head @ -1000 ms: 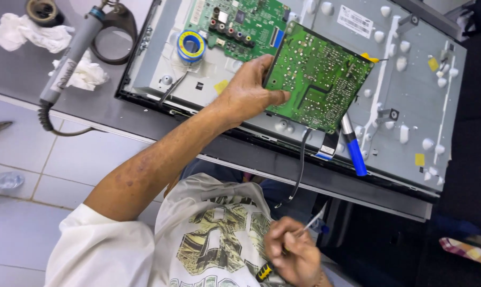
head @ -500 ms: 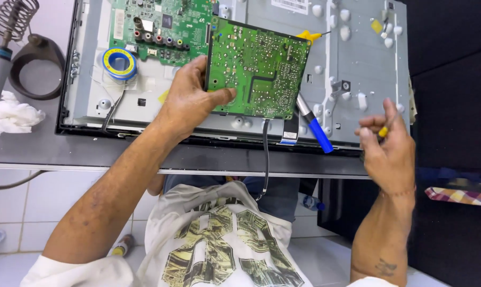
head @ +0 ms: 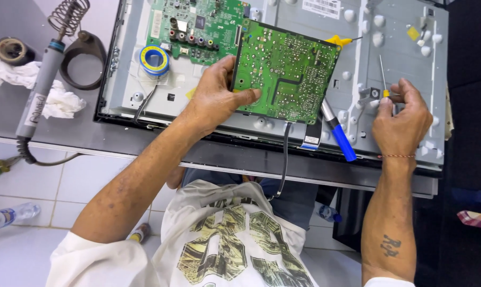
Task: The person holds a green circuit board and uses a soldering iron to work on its components. They flip the board over to inspect the other side and continue soldering specific points on the circuit board.
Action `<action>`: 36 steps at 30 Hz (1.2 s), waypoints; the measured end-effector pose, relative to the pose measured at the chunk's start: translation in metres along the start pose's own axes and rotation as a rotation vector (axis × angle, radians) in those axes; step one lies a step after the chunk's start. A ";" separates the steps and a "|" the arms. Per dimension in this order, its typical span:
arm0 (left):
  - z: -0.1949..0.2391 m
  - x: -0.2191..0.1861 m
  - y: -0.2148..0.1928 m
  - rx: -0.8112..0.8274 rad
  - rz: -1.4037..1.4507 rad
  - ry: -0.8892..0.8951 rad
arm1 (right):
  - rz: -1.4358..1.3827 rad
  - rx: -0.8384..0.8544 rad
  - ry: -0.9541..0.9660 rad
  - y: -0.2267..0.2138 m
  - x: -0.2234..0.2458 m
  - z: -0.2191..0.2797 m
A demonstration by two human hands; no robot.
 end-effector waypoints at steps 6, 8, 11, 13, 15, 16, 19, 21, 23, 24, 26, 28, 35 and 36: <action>0.004 -0.008 0.001 0.022 0.041 -0.056 | -0.034 -0.137 -0.127 -0.037 0.033 0.016; 0.006 -0.011 0.000 0.029 0.034 -0.077 | -0.084 -0.134 -0.114 -0.043 0.056 0.026; 0.006 -0.010 0.000 0.046 0.047 -0.093 | -0.168 -0.114 -0.117 -0.046 0.082 0.038; 0.005 -0.009 0.001 0.054 0.060 -0.084 | -0.208 -0.102 -0.135 -0.044 0.096 0.043; 0.005 -0.009 0.002 0.044 0.084 -0.076 | -0.250 -0.078 -0.139 -0.041 0.106 0.047; 0.005 -0.010 0.002 0.047 0.083 -0.076 | -0.249 -0.080 -0.137 -0.040 0.110 0.047; 0.004 -0.008 0.003 0.058 0.059 -0.078 | -0.262 -0.050 -0.140 -0.035 0.118 0.048; 0.000 -0.002 0.004 0.074 0.142 -0.013 | -0.183 -0.045 -0.135 -0.032 0.115 0.050; -0.001 0.002 0.003 0.076 0.124 -0.005 | -0.113 -0.045 -0.141 -0.031 0.109 0.053; -0.002 0.003 0.002 0.072 0.104 0.008 | -0.050 -0.044 -0.153 -0.030 0.106 0.054; -0.004 0.004 0.004 0.075 0.104 0.046 | -0.072 -0.018 -0.171 -0.025 0.102 0.055; -0.003 0.000 0.005 0.076 0.104 0.086 | -0.096 0.009 -0.191 -0.018 0.100 0.056; 0.003 -0.011 0.008 0.088 0.090 0.079 | -0.119 -0.033 -0.180 0.003 0.099 0.053; 0.004 -0.010 0.009 0.094 0.096 0.068 | -0.150 -0.026 -0.166 0.004 0.104 0.054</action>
Point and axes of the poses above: each hand's wrist, its own z-axis away from the middle knuckle, its own y-axis out of the palm, x = y × z, the point moved 6 cm from there along -z, towards the middle knuckle
